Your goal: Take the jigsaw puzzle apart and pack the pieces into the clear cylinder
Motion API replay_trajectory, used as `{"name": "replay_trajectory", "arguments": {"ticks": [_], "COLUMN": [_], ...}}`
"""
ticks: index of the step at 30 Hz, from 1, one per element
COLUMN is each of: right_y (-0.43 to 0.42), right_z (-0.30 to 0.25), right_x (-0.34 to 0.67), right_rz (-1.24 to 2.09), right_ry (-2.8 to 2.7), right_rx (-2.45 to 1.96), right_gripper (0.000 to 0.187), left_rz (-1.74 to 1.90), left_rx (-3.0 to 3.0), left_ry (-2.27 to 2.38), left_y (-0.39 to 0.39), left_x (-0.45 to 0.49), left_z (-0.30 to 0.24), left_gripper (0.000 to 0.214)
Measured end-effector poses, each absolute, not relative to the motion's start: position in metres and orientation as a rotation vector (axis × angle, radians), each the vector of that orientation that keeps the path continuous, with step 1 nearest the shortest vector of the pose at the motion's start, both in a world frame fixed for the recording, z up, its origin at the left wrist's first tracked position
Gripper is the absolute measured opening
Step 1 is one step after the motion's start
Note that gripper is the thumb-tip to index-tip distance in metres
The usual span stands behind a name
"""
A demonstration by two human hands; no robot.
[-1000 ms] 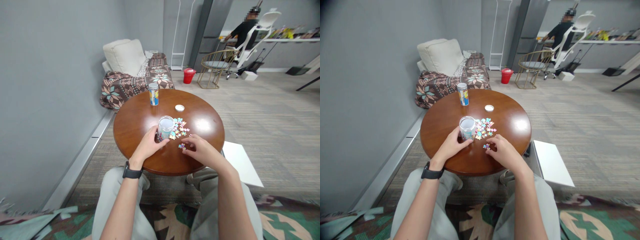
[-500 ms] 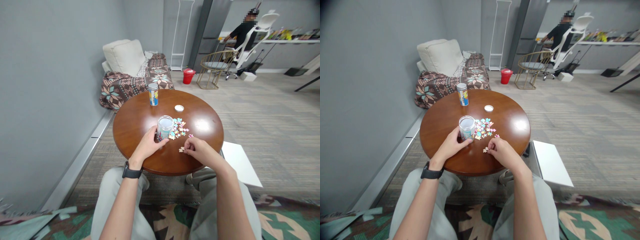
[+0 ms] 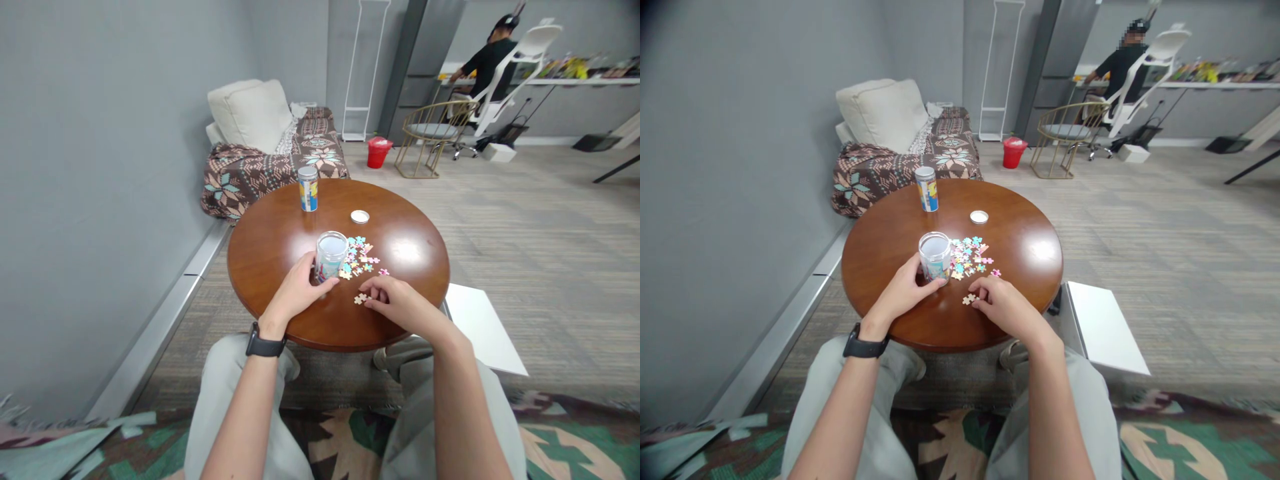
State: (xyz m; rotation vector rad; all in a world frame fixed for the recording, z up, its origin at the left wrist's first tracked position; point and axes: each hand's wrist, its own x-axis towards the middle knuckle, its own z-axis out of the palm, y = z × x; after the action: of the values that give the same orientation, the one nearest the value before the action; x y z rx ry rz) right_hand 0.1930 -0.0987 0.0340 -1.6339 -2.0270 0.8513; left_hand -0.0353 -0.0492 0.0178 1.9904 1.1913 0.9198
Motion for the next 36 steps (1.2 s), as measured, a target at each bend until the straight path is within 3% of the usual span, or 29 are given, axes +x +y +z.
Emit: {"name": "replay_trajectory", "arguments": {"ticks": [5,21,32,36], "right_y": [-0.096,-0.097,-0.112,-0.114], "right_z": [0.031,0.034,0.075,0.076], "right_x": [0.190,0.188,0.174,0.168], "right_rz": [0.795,0.772,0.209,0.143], "right_ry": [-2.037,-2.024,-1.716,-1.769], "right_rx": [-1.636,-1.531,-1.279,-1.265], "right_gripper": [0.005,0.014,0.012,0.014], "left_rz": [0.917,0.896,0.965,0.945], "left_rx": [1.987,2.025,2.209,2.224], "left_ry": [1.194,1.216,1.128,1.080], "left_y": [-0.049,-0.050,-0.050,-0.051], "left_x": [-0.035,-0.036,-0.038,-0.038], "left_z": [0.018,0.020,0.020,0.022], "left_gripper": [0.045,0.041,0.051,0.052]}}
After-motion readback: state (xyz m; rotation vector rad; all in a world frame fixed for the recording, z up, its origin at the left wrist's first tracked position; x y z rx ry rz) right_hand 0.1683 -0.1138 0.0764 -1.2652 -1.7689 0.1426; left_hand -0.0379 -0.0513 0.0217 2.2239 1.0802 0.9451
